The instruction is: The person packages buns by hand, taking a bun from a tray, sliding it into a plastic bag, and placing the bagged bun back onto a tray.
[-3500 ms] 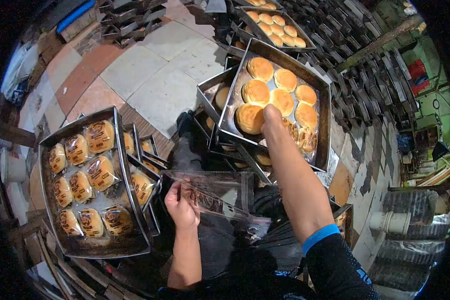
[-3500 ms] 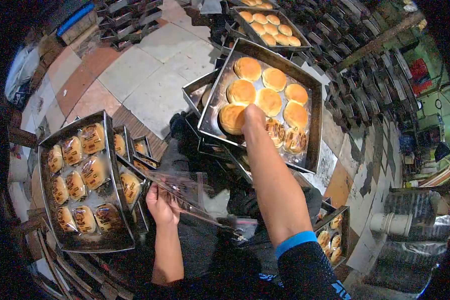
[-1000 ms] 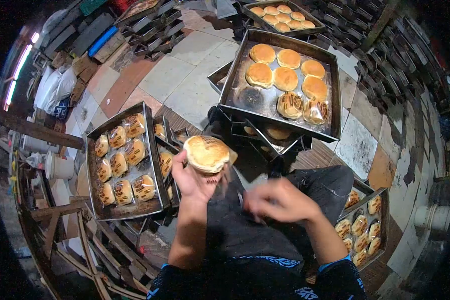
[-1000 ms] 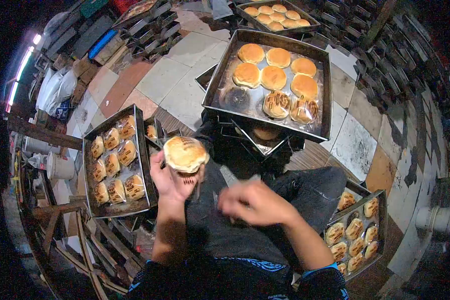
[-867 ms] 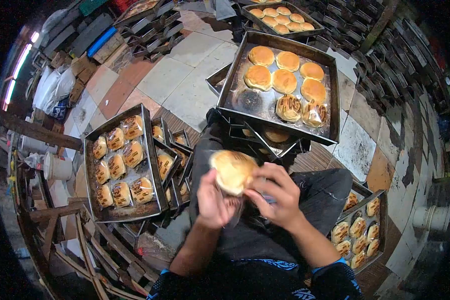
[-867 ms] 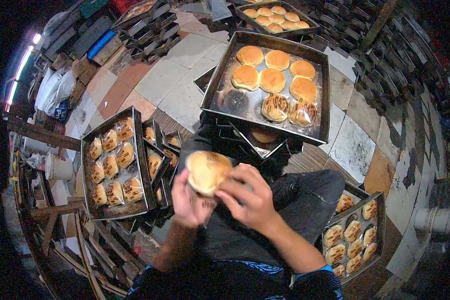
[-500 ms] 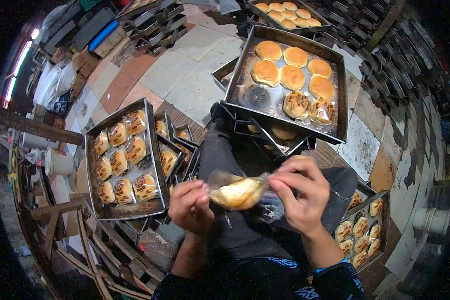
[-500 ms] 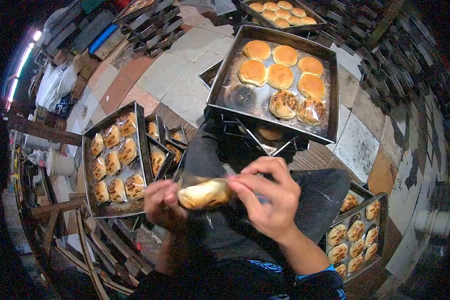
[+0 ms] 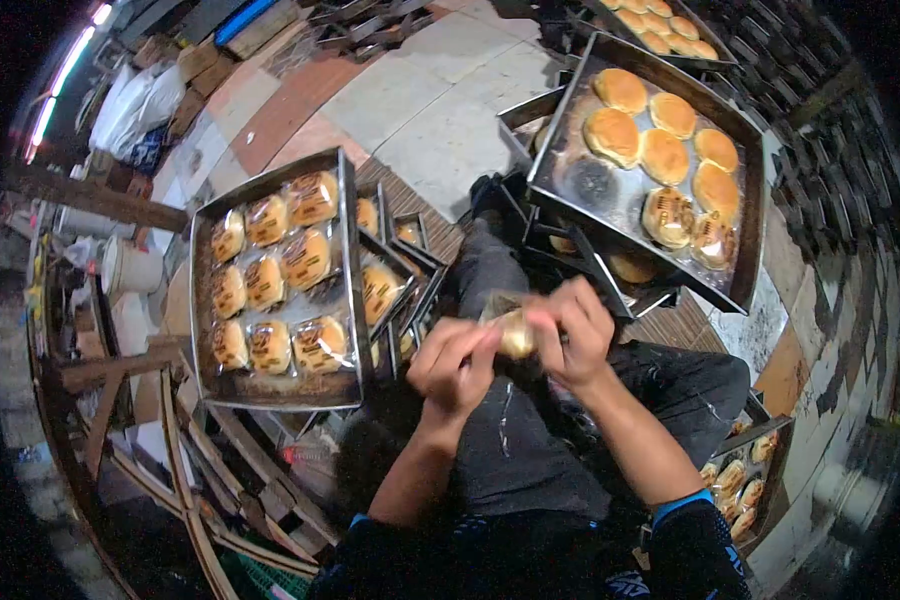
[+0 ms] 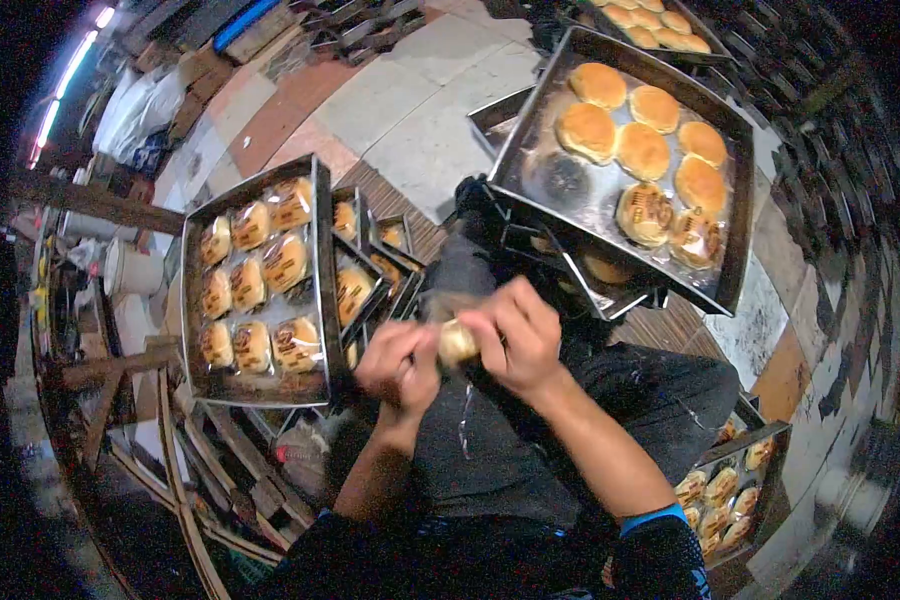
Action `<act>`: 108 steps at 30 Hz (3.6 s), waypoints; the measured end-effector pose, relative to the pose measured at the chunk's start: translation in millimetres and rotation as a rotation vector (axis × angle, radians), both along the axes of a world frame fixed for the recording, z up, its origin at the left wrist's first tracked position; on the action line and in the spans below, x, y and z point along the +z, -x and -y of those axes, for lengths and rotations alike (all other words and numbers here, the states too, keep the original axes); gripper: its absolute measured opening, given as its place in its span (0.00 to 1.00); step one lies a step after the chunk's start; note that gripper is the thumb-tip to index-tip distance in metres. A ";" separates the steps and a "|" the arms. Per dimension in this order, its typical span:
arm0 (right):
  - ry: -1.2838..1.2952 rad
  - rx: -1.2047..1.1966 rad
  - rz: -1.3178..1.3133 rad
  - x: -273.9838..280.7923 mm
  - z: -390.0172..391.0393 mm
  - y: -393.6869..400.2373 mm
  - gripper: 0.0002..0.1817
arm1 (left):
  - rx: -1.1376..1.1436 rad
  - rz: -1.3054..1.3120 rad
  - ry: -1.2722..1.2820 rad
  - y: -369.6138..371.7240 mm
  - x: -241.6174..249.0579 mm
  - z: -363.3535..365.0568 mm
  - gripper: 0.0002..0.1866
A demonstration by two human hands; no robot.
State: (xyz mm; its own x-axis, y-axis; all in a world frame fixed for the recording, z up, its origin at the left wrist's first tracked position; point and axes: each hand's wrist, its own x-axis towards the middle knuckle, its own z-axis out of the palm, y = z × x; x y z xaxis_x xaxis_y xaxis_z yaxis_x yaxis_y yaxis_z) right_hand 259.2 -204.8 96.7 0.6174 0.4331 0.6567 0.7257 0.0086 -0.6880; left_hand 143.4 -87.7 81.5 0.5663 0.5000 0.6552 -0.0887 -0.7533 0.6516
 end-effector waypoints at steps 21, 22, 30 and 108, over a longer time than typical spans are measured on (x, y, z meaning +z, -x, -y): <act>0.564 0.215 -0.064 50.3 24.0 39.1 0.29 | 0.056 -0.336 0.895 40.4 54.9 -9.8 0.07; 0.602 0.292 -0.281 45.4 22.6 31.4 0.31 | 0.040 -0.320 0.897 35.0 47.5 -17.0 0.07; -0.047 -0.166 -1.035 15.5 58.2 -85.3 0.24 | -0.233 -0.387 0.930 -2.4 11.2 21.9 0.10; 0.447 0.169 0.222 119.0 112.1 64.7 0.36 | -0.794 0.283 1.318 -18.0 124.9 83.1 0.47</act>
